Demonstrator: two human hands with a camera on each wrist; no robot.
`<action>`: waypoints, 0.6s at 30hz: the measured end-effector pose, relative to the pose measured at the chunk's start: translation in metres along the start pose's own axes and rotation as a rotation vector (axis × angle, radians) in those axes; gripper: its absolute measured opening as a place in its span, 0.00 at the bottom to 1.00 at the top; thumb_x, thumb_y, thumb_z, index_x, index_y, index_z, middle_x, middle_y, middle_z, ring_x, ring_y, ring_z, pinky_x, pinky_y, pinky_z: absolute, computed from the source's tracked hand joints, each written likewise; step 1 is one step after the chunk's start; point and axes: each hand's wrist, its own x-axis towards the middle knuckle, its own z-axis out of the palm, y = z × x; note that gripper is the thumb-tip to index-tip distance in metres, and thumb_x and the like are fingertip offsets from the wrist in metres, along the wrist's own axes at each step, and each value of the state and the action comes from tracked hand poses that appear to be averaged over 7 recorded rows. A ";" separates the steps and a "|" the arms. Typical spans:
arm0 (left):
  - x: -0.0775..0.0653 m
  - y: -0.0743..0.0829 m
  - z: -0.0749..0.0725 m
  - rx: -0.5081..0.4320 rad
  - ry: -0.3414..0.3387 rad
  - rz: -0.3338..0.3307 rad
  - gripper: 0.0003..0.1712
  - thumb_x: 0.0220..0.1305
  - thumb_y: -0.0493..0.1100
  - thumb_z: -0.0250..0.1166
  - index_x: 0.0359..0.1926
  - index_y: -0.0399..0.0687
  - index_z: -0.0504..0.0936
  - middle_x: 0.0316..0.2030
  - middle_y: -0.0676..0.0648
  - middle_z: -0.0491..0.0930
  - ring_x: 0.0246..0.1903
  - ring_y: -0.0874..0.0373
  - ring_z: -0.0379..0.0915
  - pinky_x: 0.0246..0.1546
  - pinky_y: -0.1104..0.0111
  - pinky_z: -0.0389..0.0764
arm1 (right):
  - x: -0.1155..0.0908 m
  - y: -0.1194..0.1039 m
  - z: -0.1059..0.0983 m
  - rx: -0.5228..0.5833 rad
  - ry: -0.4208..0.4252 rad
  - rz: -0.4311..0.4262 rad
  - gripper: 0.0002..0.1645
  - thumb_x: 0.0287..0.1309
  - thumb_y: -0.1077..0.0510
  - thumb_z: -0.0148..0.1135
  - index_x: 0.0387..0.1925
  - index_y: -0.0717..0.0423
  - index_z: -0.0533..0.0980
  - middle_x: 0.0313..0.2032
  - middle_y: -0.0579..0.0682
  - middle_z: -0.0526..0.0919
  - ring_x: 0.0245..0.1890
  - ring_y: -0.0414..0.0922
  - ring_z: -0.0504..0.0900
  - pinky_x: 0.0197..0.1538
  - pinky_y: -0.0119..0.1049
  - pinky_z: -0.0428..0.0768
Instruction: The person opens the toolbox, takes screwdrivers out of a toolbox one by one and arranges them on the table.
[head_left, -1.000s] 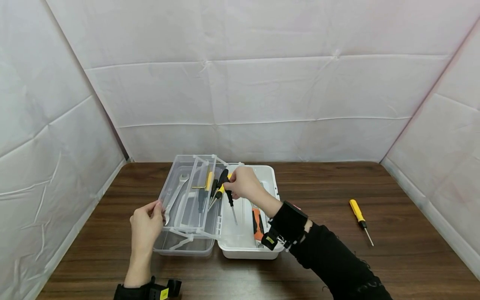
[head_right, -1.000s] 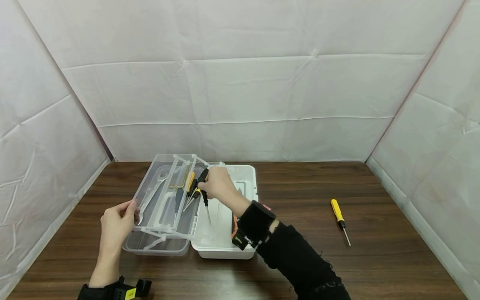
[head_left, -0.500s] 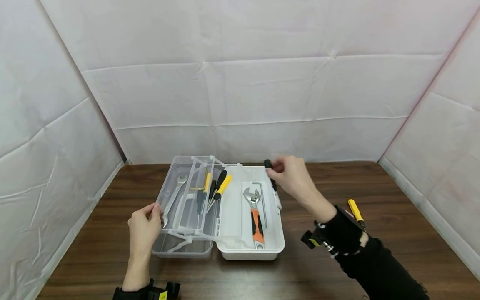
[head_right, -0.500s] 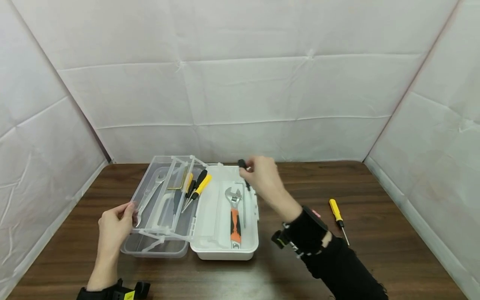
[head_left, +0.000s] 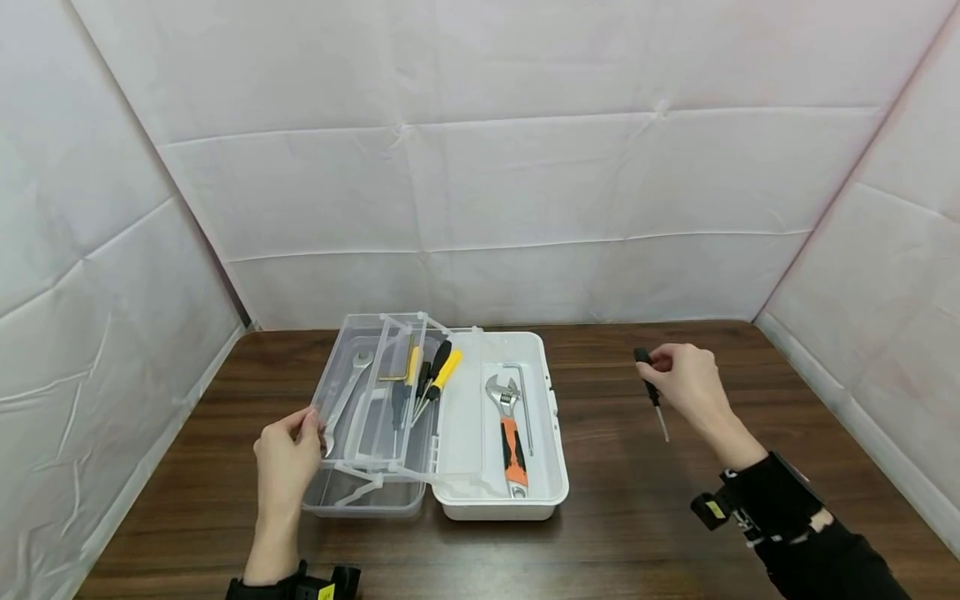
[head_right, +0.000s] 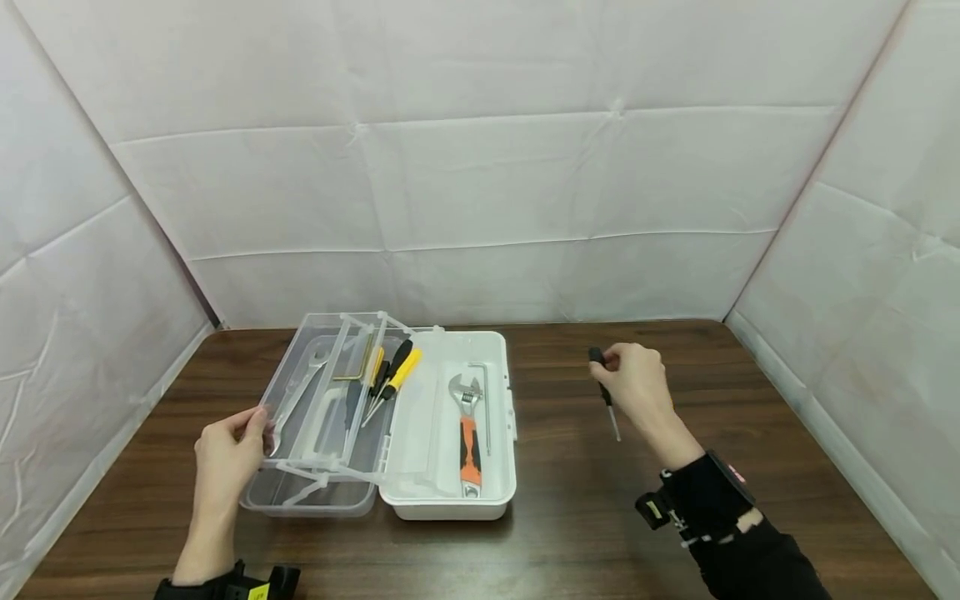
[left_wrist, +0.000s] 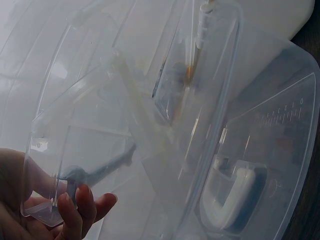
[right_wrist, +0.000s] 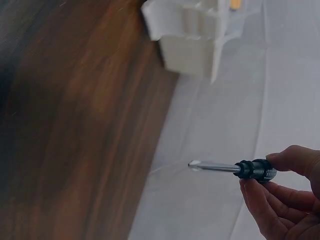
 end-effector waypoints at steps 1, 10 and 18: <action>0.000 0.000 0.000 -0.001 0.000 0.000 0.16 0.61 0.35 0.51 0.42 0.26 0.77 0.32 0.31 0.78 0.37 0.41 0.73 0.37 0.52 0.69 | -0.001 0.006 0.000 -0.005 -0.002 0.014 0.14 0.53 0.60 0.58 0.34 0.71 0.76 0.26 0.62 0.80 0.24 0.52 0.78 0.25 0.41 0.74; -0.001 0.001 -0.001 0.002 0.003 0.009 0.16 0.60 0.35 0.50 0.41 0.25 0.77 0.30 0.32 0.79 0.35 0.41 0.73 0.35 0.53 0.70 | -0.007 0.052 0.011 -0.079 -0.038 0.113 0.14 0.53 0.62 0.58 0.32 0.74 0.75 0.24 0.63 0.78 0.17 0.48 0.76 0.20 0.38 0.72; 0.001 -0.001 0.000 0.017 0.005 0.013 0.15 0.60 0.35 0.52 0.40 0.25 0.78 0.26 0.35 0.80 0.27 0.48 0.75 0.25 0.65 0.71 | -0.010 0.077 0.021 -0.153 -0.051 0.153 0.11 0.50 0.62 0.60 0.25 0.70 0.77 0.20 0.61 0.78 0.19 0.53 0.76 0.25 0.46 0.72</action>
